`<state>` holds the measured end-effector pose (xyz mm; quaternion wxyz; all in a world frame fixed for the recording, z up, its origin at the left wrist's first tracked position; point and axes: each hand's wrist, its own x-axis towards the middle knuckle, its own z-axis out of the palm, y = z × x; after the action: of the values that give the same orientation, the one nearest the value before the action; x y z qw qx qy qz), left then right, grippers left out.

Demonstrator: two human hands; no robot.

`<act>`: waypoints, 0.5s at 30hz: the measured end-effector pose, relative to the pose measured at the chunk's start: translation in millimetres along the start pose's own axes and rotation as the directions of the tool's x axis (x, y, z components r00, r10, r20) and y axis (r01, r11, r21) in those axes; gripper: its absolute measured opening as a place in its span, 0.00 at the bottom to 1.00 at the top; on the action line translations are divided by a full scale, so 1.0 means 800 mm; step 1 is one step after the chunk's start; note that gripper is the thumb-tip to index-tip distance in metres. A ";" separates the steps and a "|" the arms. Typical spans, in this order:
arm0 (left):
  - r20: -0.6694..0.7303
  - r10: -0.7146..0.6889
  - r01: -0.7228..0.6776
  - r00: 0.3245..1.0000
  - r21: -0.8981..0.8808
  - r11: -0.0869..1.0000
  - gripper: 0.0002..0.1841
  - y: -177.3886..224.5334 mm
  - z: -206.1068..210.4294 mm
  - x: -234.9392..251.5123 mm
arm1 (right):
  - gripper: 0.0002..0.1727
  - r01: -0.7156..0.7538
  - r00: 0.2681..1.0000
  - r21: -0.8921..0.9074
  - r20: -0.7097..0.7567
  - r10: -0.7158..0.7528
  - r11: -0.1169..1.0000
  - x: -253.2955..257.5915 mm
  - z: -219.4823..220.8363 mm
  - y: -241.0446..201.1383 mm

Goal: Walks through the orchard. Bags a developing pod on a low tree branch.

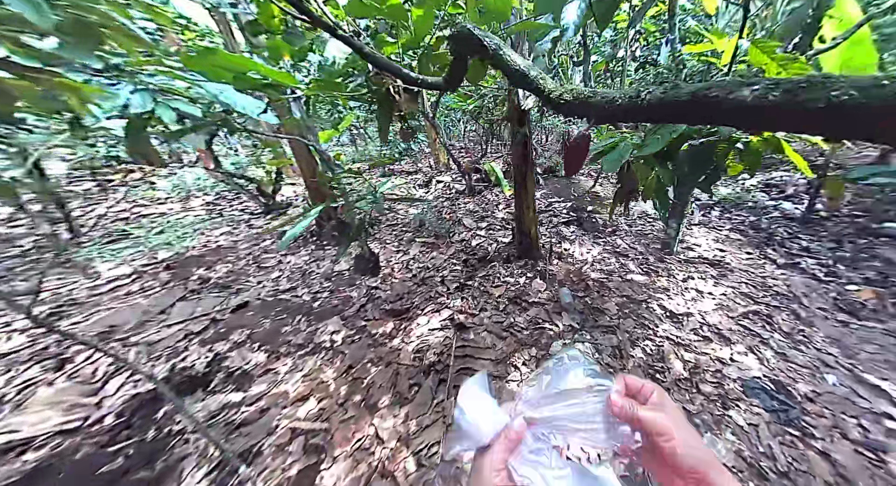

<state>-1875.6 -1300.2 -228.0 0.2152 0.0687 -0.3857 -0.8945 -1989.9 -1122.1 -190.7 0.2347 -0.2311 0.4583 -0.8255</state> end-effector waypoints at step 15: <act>0.435 0.062 -0.310 0.898 0.529 0.790 0.20 0.076 0.057 0.128 | 0.13 0.041 0.988 -0.248 -0.133 -0.077 0.968 0.124 0.076 -0.011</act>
<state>-1960.1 -1352.3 -148.2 0.1900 -0.0895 -0.6824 -0.7002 -2032.8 -1217.1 -137.9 0.1465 -0.2126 0.5651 -0.7836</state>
